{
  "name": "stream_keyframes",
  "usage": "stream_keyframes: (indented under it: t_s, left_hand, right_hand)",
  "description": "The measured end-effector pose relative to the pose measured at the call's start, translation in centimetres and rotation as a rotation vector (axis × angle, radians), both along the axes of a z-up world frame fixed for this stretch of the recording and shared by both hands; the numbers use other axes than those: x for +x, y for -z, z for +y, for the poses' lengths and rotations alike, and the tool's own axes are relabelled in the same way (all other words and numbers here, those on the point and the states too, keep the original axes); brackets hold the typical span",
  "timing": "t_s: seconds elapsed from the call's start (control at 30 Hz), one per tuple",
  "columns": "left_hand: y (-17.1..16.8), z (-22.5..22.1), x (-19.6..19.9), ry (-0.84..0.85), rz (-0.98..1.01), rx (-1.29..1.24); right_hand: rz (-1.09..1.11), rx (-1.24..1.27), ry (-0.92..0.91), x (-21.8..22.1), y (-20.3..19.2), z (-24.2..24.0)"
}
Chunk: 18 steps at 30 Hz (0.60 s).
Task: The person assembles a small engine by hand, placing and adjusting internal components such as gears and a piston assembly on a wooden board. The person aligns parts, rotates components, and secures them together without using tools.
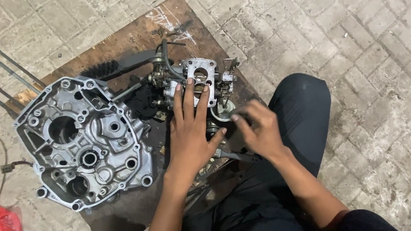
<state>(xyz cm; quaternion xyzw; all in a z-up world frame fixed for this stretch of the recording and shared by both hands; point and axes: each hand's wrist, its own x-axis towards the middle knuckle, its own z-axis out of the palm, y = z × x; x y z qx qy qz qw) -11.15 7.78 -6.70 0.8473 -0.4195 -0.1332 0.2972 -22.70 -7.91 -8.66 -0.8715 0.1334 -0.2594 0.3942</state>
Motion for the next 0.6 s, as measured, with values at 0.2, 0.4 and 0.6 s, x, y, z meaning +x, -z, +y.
stream_keyframes:
  t_s: [0.2, 0.4, 0.6]
  left_hand:
    - [-0.5, 0.1, 0.0, 0.006, 0.005, 0.009]
    - [-0.5, 0.0, -0.1, -0.003, 0.021, 0.032]
    - [-0.4, -0.2, -0.3, -0.012, -0.015, 0.054]
  right_hand:
    - [-0.026, 0.086, -0.040, 0.6, -1.9, 0.3]
    - [-0.015, 0.162, -0.007, 0.4, 0.3, 0.7]
    - [0.004, 0.260, 0.018, 0.3, 0.1, 0.4]
